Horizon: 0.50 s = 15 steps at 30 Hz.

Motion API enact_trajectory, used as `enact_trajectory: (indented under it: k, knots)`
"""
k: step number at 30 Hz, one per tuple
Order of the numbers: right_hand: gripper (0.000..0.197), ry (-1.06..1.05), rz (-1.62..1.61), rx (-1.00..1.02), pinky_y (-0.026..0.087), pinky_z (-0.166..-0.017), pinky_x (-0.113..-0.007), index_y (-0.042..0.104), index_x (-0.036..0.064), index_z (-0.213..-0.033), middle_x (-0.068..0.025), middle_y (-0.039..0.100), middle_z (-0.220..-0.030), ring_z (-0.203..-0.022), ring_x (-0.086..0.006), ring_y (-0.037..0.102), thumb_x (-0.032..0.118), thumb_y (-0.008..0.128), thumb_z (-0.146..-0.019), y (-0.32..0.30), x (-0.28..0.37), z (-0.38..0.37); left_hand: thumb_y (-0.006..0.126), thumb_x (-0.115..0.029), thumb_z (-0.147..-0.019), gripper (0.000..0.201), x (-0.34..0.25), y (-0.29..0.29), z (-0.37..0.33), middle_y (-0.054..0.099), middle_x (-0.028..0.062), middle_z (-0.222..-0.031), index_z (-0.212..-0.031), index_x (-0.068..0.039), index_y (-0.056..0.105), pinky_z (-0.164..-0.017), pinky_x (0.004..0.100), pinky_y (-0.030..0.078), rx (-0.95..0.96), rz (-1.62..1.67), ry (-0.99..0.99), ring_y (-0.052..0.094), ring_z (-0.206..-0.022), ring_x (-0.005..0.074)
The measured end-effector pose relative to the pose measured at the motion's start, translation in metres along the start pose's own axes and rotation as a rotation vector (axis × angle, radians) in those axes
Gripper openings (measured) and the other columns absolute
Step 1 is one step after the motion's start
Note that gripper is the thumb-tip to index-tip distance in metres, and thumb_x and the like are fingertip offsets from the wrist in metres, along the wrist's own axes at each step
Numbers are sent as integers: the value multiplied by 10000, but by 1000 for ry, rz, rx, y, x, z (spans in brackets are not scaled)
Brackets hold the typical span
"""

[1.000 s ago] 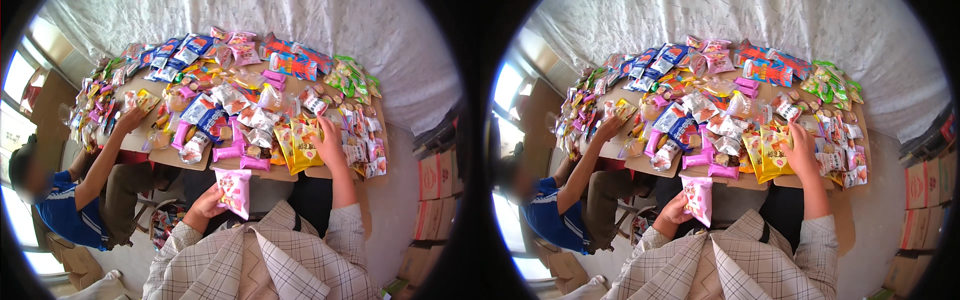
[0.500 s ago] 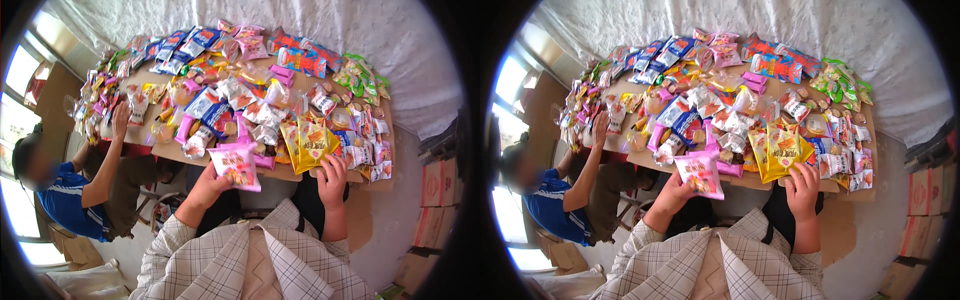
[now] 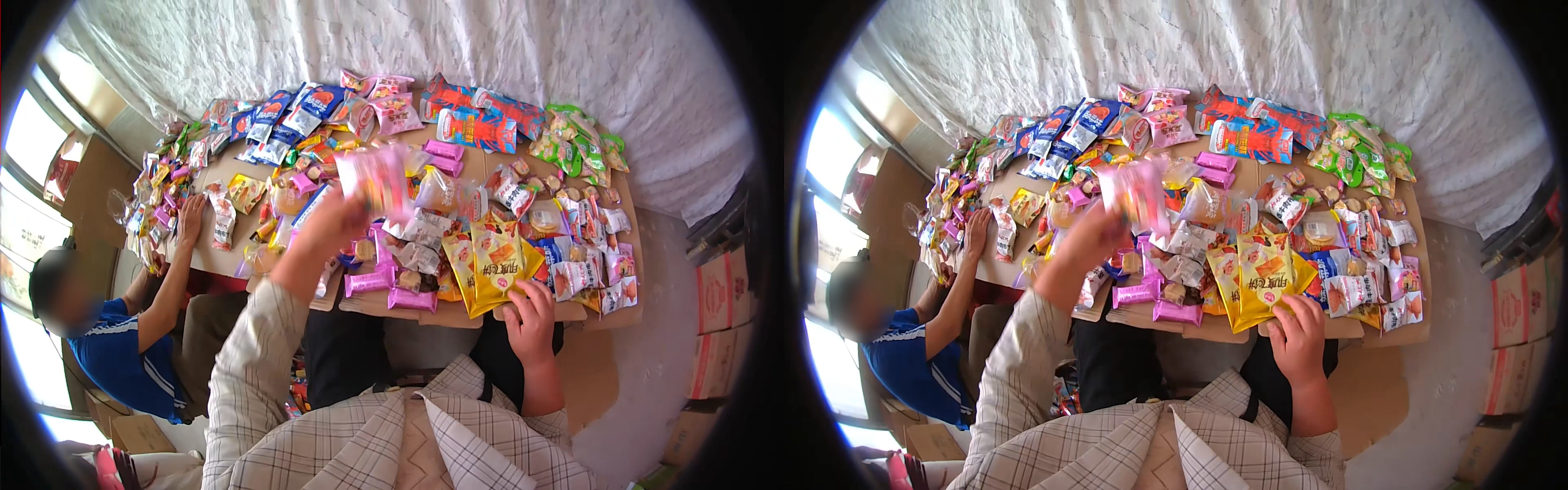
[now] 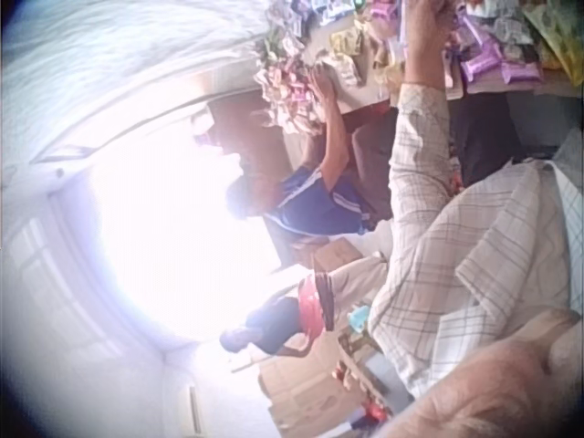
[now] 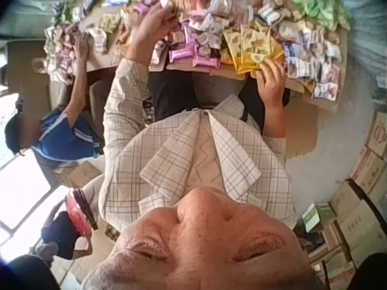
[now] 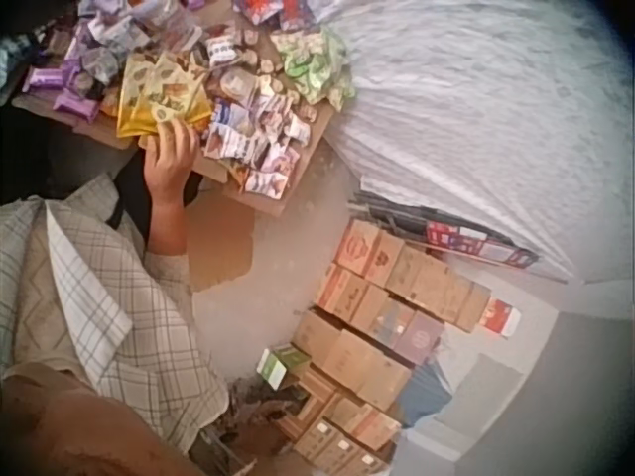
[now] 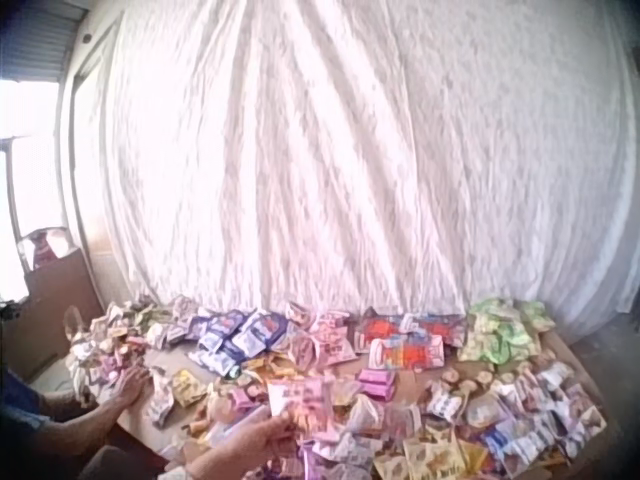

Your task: Sorting through a pile of packaged snack products on a table.

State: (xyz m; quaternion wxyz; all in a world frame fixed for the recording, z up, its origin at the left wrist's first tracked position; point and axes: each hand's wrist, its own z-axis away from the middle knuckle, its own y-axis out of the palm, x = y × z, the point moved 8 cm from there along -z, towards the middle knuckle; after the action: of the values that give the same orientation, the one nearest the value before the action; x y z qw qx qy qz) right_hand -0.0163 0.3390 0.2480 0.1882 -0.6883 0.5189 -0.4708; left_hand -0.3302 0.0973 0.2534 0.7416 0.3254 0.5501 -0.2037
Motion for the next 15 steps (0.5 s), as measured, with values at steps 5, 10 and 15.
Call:
enact_trajectory:
  k: [5, 10, 15]
  knots:
    - [260, -13, 9, -7, 482, -1051, -513, 716, 18, -1081, -142, 663, -1252, -1203, -387, 601, 102, 756, -838, -1, 1, -4, 587, -282, -1082, 489, -68, -61, -99, 603, 197, -1448, -1453, 24, 500, -1130, 392, 497, -322, 309, 203, 618, -1314, 291]
    - [242, -14, 11, 16, 489, -1040, -519, 716, 17, -1071, -146, 670, -1242, -1187, -392, 609, 127, 749, -857, 3, 0, -6, 660, -467, -1028, 735, -36, -59, -94, 581, 200, -1508, -1563, -4, 461, -1132, 385, 445, -383, -564, 186, 579, -1372, 315]
    - [236, -23, 27, 28, 494, -1031, -522, 717, 22, -1059, -145, 678, -1227, -1164, -392, 620, 174, 739, -880, 5, 2, -8, 541, -553, -1064, 652, -12, -51, -117, 546, 194, -1547, -1573, -148, 500, -1225, 418, 342, -184, -1124, 109, 458, -1486, 316]
